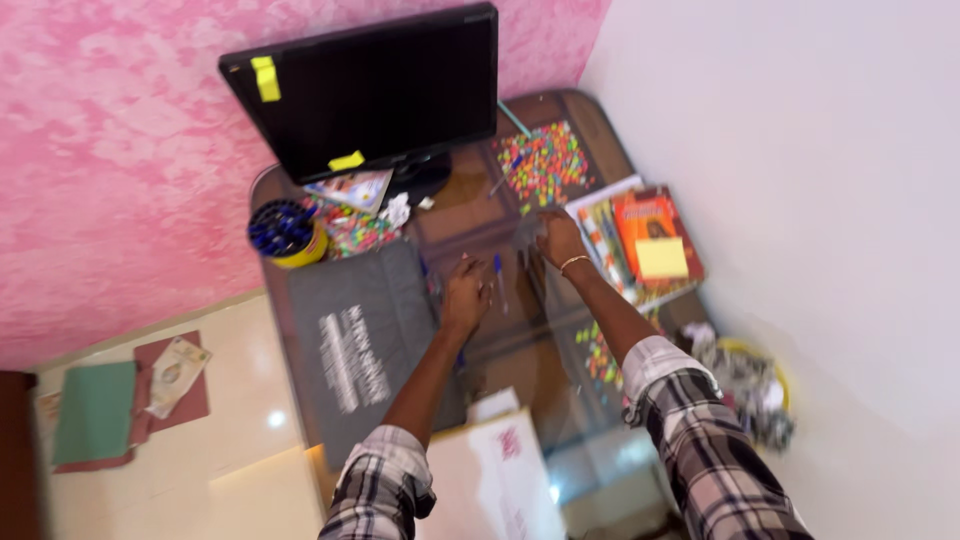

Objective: The person organizes a cluttered desk by picking up crumpled papers and placing them into a yellow bowl, stacking books and notebooks, and arranging pens into a holder. The person also moves a laptop and a pen holder to different positions on the desk.

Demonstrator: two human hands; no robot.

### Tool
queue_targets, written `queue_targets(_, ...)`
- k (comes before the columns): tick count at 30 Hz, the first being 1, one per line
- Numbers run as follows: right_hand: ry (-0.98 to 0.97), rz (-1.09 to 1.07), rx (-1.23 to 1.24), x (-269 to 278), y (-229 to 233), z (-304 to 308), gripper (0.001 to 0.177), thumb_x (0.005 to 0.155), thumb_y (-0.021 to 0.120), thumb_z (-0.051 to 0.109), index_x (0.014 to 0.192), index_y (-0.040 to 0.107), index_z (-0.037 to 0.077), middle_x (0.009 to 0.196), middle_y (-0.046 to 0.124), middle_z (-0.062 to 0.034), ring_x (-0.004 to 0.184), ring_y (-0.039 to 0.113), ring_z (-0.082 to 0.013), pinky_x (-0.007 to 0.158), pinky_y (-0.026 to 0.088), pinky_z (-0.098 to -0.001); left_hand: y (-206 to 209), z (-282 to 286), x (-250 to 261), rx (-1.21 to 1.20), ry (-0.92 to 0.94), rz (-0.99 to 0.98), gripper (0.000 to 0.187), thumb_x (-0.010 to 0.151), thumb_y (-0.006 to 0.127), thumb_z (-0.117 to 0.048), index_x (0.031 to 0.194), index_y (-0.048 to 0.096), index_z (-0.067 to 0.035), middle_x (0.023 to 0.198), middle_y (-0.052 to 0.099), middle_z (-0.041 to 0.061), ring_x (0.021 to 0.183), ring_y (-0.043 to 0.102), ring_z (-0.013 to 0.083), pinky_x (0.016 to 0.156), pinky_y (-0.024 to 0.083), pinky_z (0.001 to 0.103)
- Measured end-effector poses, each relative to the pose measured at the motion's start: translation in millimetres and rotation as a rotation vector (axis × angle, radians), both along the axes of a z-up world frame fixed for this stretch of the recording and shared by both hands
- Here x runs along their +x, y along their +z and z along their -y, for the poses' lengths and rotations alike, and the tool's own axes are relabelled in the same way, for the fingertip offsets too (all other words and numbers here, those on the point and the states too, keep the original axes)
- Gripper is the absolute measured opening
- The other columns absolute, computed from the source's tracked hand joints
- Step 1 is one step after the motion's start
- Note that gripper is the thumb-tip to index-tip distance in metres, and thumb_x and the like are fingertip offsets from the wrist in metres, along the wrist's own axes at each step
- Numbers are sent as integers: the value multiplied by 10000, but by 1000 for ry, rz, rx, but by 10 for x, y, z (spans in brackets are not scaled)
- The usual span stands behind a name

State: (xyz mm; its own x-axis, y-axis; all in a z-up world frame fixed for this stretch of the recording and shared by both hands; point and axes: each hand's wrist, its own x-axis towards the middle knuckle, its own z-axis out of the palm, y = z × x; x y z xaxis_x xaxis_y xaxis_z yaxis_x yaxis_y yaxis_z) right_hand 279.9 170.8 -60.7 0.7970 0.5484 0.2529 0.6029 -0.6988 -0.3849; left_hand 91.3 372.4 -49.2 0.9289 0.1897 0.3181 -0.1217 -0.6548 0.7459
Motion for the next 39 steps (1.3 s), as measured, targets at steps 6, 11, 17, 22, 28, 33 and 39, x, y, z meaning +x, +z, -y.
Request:
queue_targets(6,4,-185,-124,1103,-284,-242,445,830,680,6,1274,651,36,1251,612,-272,1143,602,-451,979,509,-484,-766,323,1575,514,71,-272,414,876,658,-76,1289,646,-64,1470,515,211,1342,511,406,1063,488,470)
queue_targets(11,-33,-79,-315,1550,-496,-509,514,871,667,-1,1364,552,89,1427,495,-278,1280,533,-469,993,531,-529,-1070,347,2316,799,292,-67,339,947,571,-205,1274,624,-131,1498,466,241,1362,442,460,1056,448,596)
queue_targets(17,52,-147,-509,1956,-101,-799,1096,587,909,47,1534,373,183,1574,217,-249,1410,267,-466,974,413,-697,-1184,305,2693,635,165,-371,387,904,571,-197,1268,623,-75,1457,477,171,1327,458,436,970,444,595)
queue_targets(22,102,-249,-589,2119,-97,-884,1021,510,993,125,1409,510,97,1530,369,-164,1428,393,-381,1021,483,-619,-1235,511,2602,772,188,-338,228,960,606,-142,1119,715,-19,1245,592,151,1223,577,375,964,527,471)
queue_targets(28,118,19,-446,1963,-691,-518,383,686,882,135,1041,762,55,1334,596,-155,1232,593,-365,982,548,-488,-1058,488,2212,555,126,-283,138,800,671,-156,848,746,-50,1148,618,183,1137,627,338,824,589,422)
queue_targets(33,-14,34,-472,1377,-929,-449,110,966,684,103,992,749,18,1215,634,-202,1067,663,-364,852,587,-458,-1037,564,1775,527,174,-224,179,793,638,0,946,732,-3,1104,664,166,1062,674,339,805,609,428)
queue_targets(39,-24,189,-545,218,-765,-225,181,789,710,94,963,754,68,1055,666,-168,1051,666,-338,861,573,-412,-624,658,1067,-26,264,-295,213,814,656,51,999,729,-25,944,717,195,871,700,374,756,567,476)
